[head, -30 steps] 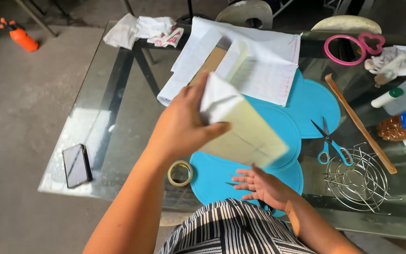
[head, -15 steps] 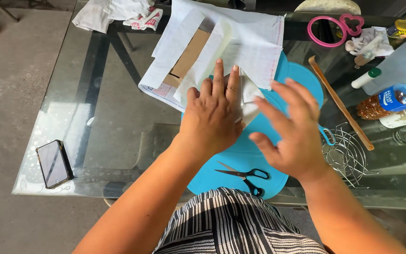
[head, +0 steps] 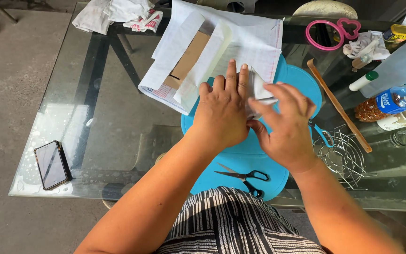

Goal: The person folds white paper around a rectangular cardboard box, secures the folds with clear tape, and trims excess paper with scissors. They repeat the process on a second box, folding and taping the paper to enclose the package.

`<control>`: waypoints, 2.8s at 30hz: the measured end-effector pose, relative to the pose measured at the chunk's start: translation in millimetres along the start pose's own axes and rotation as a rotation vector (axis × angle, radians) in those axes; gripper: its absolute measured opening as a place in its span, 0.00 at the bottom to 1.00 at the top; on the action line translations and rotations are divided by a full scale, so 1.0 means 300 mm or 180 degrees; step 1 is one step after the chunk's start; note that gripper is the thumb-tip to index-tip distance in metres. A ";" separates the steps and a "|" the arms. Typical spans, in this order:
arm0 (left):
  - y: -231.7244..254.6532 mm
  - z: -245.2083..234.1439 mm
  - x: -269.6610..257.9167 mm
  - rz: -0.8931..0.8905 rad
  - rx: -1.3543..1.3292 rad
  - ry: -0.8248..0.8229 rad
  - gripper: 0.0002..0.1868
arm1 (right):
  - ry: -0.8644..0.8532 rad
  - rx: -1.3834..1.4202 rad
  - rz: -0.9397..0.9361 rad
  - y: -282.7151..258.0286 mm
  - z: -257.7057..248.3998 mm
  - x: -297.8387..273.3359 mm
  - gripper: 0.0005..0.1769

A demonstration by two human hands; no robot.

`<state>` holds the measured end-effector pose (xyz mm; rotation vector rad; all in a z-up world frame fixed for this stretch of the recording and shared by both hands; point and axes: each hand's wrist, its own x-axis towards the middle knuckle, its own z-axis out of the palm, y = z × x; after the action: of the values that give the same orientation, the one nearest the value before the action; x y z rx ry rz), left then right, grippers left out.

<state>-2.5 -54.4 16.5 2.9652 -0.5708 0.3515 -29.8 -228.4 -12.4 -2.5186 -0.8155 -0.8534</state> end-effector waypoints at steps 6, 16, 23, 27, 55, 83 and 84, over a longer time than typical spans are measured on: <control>-0.019 0.006 -0.001 0.0044 0.0020 0.0028 0.56 | -0.0231 -0.0204 -0.0083 -0.041 -0.005 0.002 0.13; -0.081 -0.040 0.014 0.0255 -0.0916 -0.0113 0.69 | 0.0079 0.0747 0.0674 0.033 -0.055 -0.038 0.19; -0.119 -0.066 0.005 0.0197 -0.0955 -0.0275 0.67 | 0.0129 0.0462 0.0753 0.048 -0.033 -0.133 0.23; -0.132 -0.072 -0.001 0.0303 -0.0985 -0.0076 0.68 | 0.0047 0.0437 0.0932 0.079 -0.008 -0.233 0.24; -0.322 0.394 -0.413 -0.0012 -0.1623 0.1013 0.50 | -0.2612 -0.0456 0.2724 0.035 0.482 -0.978 0.33; -0.161 0.096 -0.036 0.1148 -0.1096 0.1112 0.22 | 0.0121 -0.0872 0.0311 -0.049 0.050 0.020 0.22; -0.159 0.096 -0.037 0.1128 -0.1080 0.1097 0.23 | 0.0132 -0.0859 0.0292 -0.042 0.048 0.018 0.21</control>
<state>11.4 -10.5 -16.7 2.4021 -0.9938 0.6992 -27.7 -209.4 -18.1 -2.7343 -0.6003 -1.0420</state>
